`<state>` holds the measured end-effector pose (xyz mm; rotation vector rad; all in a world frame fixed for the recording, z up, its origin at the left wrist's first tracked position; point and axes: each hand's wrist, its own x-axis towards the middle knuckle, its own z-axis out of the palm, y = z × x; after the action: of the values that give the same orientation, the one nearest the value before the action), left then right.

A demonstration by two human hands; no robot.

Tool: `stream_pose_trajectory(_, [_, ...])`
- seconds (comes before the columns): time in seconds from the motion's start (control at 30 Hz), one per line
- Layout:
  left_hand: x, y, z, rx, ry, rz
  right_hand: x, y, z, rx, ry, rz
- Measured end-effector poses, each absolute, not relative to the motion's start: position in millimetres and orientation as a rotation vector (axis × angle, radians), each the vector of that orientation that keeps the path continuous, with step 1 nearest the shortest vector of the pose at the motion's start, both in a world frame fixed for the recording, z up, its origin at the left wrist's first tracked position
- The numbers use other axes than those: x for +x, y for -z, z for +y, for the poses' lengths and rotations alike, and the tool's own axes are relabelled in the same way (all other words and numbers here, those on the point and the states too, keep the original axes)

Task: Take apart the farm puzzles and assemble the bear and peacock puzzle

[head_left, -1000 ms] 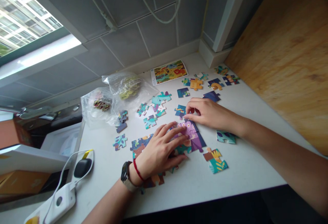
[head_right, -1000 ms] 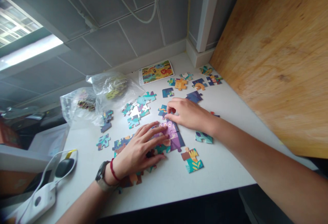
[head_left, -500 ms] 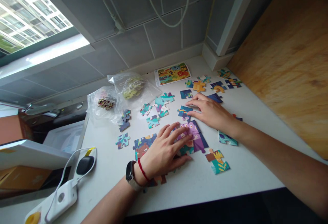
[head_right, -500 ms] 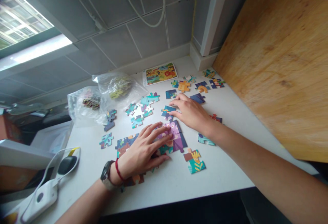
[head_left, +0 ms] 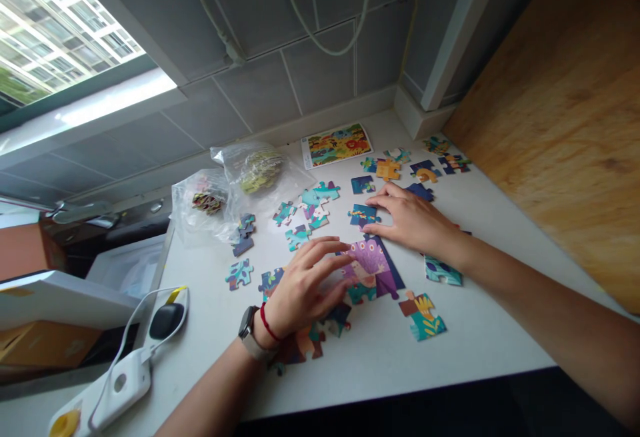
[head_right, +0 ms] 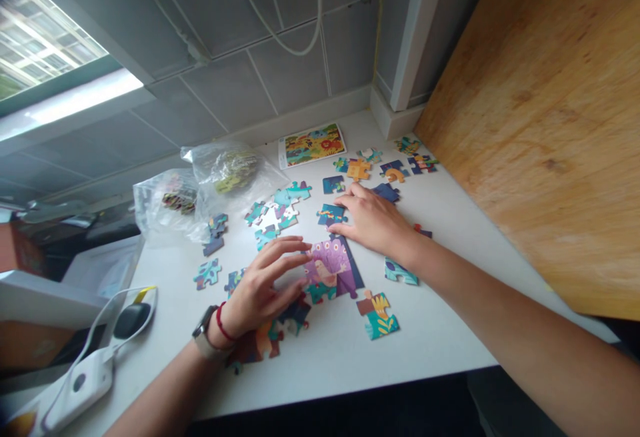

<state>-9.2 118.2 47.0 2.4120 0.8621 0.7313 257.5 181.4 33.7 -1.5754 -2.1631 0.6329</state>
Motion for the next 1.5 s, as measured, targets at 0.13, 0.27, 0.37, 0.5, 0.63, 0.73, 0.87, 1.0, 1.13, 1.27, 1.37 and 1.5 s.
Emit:
stream_pose_trajectory(0.13, [-14.1,-50.5,124.7,2.33,-1.028,0.985,257.3,-34.1,180.8,-1.586,-0.691,-2.14])
stream_pose_trajectory(0.27, [-15.5,-50.4,127.6,2.295,-1.054,1.029,257.9,-31.7,182.7,-1.574,-0.744,-2.08])
stream_pose_trajectory(0.37, [-16.1,-48.5,128.2,2.307,-1.015,1.021,256.8,-33.4,182.7,-1.542,-0.809,-2.005])
stream_pose_trajectory(0.5, [-17.5,-45.7,129.4,2.333,-0.95,1.042,252.9,-39.1,180.8,-1.42,-0.983,-1.829])
stream_pose_trajectory(0.63, [-18.3,-42.5,130.9,2.365,-0.927,1.101,245.0,-37.8,177.5,-1.261,-1.146,-1.685])
stream_pose_trajectory(0.73, [-18.7,-39.7,131.3,2.384,-0.91,1.154,237.6,-32.3,173.2,-1.242,-1.245,-1.681])
stream_pose_trajectory(0.87, [-20.0,-35.9,130.5,2.439,-0.85,1.185,231.0,-27.6,168.4,-1.283,-1.268,-1.748])
stream_pose_trajectory(1.0, [-20.0,-33.4,128.4,2.487,-0.821,1.214,227.8,-29.2,169.2,-1.281,-1.104,-1.882])
stream_pose_trajectory(1.13, [-19.0,-32.0,125.7,2.53,-0.751,1.201,223.5,-32.9,170.8,-1.225,-0.93,-2.03])
stream_pose_trajectory(1.27, [-19.7,-30.7,123.4,2.555,-0.662,1.164,221.1,-33.7,171.0,-1.204,-0.898,-2.105])
stream_pose_trajectory(1.37, [-20.1,-29.9,122.7,2.58,-0.639,1.17,221.4,-32.2,172.1,-1.211,-0.88,-2.141])
stream_pose_trajectory(1.5, [-19.7,-29.2,122.0,2.623,-0.618,1.174,221.2,-30.7,173.9,-1.152,-0.807,-2.224])
